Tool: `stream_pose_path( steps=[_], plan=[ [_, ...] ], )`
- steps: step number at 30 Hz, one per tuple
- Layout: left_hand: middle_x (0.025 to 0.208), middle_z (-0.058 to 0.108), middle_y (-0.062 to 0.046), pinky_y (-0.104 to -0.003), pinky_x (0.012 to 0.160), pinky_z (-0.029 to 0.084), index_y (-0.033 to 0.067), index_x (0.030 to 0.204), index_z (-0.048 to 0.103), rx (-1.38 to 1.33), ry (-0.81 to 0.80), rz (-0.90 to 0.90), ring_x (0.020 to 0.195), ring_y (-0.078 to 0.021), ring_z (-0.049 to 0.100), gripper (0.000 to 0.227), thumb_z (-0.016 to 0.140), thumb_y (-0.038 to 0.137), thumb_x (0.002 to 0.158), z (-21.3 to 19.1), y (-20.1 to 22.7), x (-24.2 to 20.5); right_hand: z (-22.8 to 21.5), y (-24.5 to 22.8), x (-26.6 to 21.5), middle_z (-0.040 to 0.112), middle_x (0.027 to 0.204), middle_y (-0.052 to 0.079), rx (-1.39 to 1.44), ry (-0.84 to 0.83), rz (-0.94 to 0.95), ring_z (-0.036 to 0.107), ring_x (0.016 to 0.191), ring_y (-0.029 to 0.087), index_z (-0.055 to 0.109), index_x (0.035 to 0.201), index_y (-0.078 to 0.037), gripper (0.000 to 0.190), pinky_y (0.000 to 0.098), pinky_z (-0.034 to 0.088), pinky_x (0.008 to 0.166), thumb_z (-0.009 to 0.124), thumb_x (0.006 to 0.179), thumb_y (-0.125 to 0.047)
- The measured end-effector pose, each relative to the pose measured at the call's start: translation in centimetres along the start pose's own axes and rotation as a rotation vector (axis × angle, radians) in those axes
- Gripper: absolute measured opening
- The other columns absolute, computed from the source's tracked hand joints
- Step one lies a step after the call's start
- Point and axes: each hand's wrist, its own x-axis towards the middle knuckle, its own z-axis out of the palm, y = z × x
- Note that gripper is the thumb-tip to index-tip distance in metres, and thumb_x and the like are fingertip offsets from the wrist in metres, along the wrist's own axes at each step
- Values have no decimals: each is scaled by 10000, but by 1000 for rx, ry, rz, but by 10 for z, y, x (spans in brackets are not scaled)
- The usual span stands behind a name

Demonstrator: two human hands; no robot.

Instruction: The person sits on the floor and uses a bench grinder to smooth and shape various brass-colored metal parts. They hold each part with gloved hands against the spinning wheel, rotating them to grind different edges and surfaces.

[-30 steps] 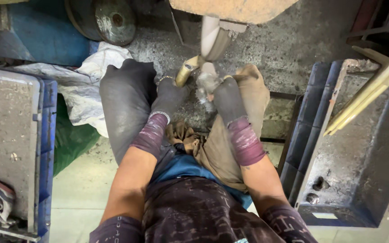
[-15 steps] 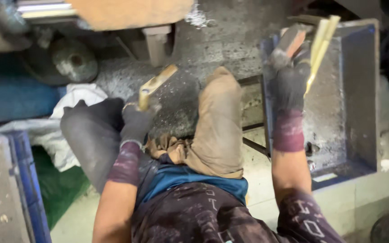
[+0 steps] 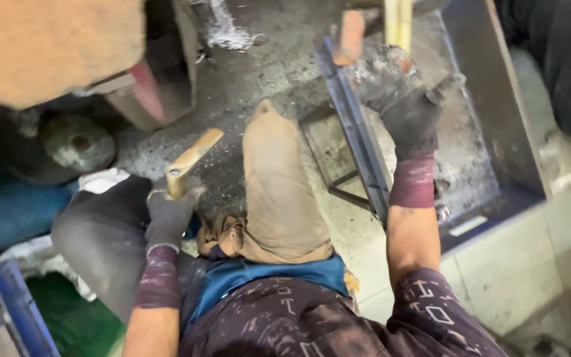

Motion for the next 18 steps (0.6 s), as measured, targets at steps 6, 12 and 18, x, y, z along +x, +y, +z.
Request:
stream_pose_path(
  steps=[6,12,18],
  plan=[
    [959,758,-90,-339,725,538,28,1098,749,178,-46,47,797,-171,691,315,844,192,846,-5,5,-7,-100,-9,-72,732,1268,36,-17,-198,236,706,1032,244,601,1454,-219,448,475,570,883,667,1043,-385],
    [1026,738,-102,-375,762,531,59,1147,747,223,-27,-28,860,-209,682,346,823,239,861,-1,3,-14,-152,-32,-111,635,1011,154,-560,-638,66,646,952,343,600,1214,-4,604,566,477,869,752,633,-71],
    [1108,699,-141,-446,839,471,56,1228,662,472,74,-139,956,-275,633,533,893,294,812,3,27,-26,-132,-15,-171,622,1075,168,-602,-809,53,625,977,387,566,1144,-61,300,564,452,821,662,865,-115]
  ],
)
